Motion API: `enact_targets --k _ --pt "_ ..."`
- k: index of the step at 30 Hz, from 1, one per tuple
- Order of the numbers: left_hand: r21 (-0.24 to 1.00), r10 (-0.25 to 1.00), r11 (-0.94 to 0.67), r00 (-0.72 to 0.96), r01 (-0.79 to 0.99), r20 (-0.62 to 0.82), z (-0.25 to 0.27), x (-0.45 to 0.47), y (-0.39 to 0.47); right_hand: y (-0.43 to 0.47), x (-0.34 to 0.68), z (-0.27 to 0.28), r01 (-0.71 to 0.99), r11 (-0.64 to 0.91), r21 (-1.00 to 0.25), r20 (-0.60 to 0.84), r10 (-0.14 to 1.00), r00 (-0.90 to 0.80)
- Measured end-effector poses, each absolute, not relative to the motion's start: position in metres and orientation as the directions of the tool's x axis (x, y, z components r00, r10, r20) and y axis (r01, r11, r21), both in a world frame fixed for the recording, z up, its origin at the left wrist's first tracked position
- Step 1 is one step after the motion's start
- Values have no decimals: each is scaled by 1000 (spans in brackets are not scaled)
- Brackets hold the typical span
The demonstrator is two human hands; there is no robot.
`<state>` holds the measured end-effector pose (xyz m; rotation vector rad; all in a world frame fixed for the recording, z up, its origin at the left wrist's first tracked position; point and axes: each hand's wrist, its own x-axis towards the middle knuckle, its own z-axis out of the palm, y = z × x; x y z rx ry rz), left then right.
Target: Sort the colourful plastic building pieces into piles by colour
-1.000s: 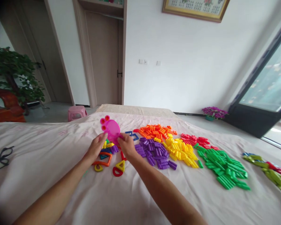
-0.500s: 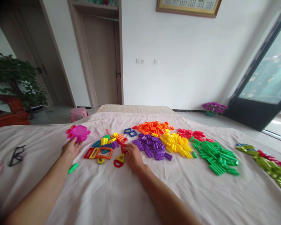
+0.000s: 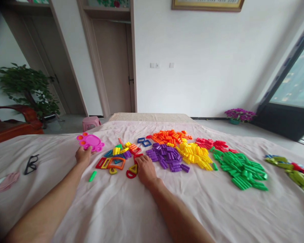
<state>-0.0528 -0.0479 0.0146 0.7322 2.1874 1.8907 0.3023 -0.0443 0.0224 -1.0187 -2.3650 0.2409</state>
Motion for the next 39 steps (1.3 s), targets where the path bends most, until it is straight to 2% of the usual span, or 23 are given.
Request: enact_targets --k 4,7,11,14,17,26,29,33,36,39 --pt "931 351 274 -927 241 136 24 -65 -63 -43 302 21 611 700 -370 421 712 -561" --pt "906 398 306 -904 294 159 25 -54 -71 -42 303 21 615 695 -372 411 718 -562" --pt "885 659 173 -719 433 222 12 -13 -79 -42 303 20 620 692 -369 403 721 -564" --pt "894 764 87 -605 440 224 4 18 -76 -42 303 18 608 702 -371 419 711 -565" --pt "916 784 33 -578 400 225 3 38 -67 -41 302 17 603 707 -370 426 705 -567" --pt "960 736 -147 -622 238 267 -1 51 -74 -44 304 22 603 702 -379 412 711 -570" --pt "952 748 -145 -601 269 284 0 51 -81 -45 304 24 602 700 -384 416 713 -564" --pt "919 822 -132 -476 372 311 6 57 -83 -47 304 27 603 699 -383 413 714 -565" --pt "925 848 -152 -434 348 303 8 59 -83 -48 305 28 584 710 -395 437 704 -560" --pt "934 833 -145 -469 327 293 6 55 -81 -48 305 27 558 724 -404 487 687 -539"
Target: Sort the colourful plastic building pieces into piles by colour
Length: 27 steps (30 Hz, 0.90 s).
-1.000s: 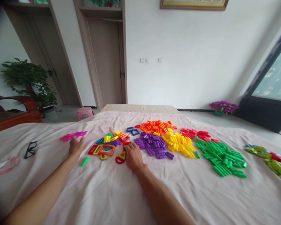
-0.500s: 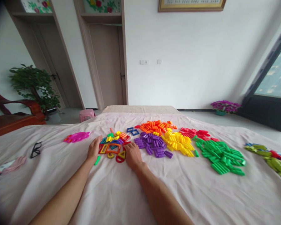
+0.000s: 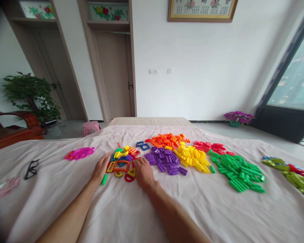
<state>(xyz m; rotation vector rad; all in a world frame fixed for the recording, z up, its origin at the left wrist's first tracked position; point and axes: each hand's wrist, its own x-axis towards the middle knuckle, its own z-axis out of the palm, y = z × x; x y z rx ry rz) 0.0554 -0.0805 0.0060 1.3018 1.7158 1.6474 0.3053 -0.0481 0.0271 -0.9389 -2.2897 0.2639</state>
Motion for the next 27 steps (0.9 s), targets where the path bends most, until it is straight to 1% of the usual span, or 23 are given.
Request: enact_targets --k 3,5,7,10,13,17,19,21,27 --pt "938 805 -148 -512 314 299 2 50 -76 -47 303 28 552 730 -402 519 679 -519" --pt "949 790 -161 -541 272 289 -1 48 -72 -42 297 34 545 746 -382 527 660 -535" --pt "956 780 -162 -562 244 276 -4 46 -69 -34 287 43 540 769 -342 522 633 -571" --pt "955 782 -129 -566 265 263 -7 44 -66 -15 266 59 532 805 -262 500 584 -639" --pt "958 800 -107 -549 265 241 -7 41 -67 7 246 71 497 850 -174 423 520 -742" --pt "961 809 -56 -552 272 203 -7 38 -67 25 229 72 485 868 -103 288 493 -821" --pt "958 807 -49 -554 281 204 -6 38 -66 30 226 67 477 874 -91 287 482 -828" --pt "958 804 -45 -558 283 203 -6 40 -65 33 227 58 461 883 -89 316 464 -827" --pt "943 797 -7 -568 331 206 -6 40 -62 33 233 36 478 863 -163 394 501 -770"
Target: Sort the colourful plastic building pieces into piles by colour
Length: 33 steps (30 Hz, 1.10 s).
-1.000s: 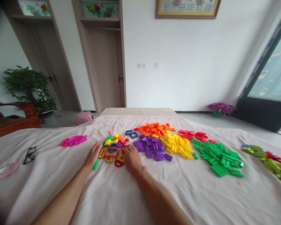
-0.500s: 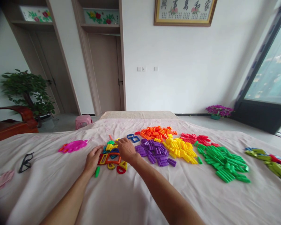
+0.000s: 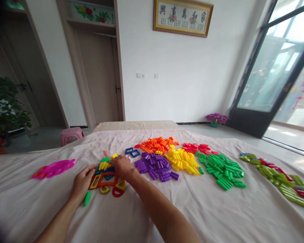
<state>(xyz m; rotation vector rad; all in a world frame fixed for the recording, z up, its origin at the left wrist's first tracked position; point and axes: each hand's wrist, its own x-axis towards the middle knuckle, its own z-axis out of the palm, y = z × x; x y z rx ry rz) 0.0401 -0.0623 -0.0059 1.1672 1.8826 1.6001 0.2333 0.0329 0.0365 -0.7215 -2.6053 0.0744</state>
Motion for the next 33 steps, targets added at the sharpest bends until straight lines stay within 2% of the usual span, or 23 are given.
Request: enact_targets --k 8,12,17,19,23,25,28,33 --pt "927 803 41 -564 373 191 -6 40 -61 30 235 42 443 880 -170 323 474 -819" --pt "908 803 103 -573 405 165 -5 40 -60 26 237 35 481 841 -249 398 542 -740" --pt "891 824 126 -546 437 152 -2 42 -62 37 254 52 519 649 -557 526 758 -385" --pt "888 828 118 -538 444 159 0 44 -64 50 277 70 538 571 -620 523 812 -260" --pt "880 833 126 -531 458 157 2 46 -65 77 349 105 606 399 -689 500 866 -2" --pt "876 832 126 -530 465 162 2 45 -65 83 390 115 637 262 -725 478 858 190" --pt "873 831 121 -529 472 171 0 44 -65 84 442 118 654 75 -753 413 828 380" --pt "853 830 107 -518 510 205 -1 44 -67 78 492 101 697 -140 -704 325 808 491"
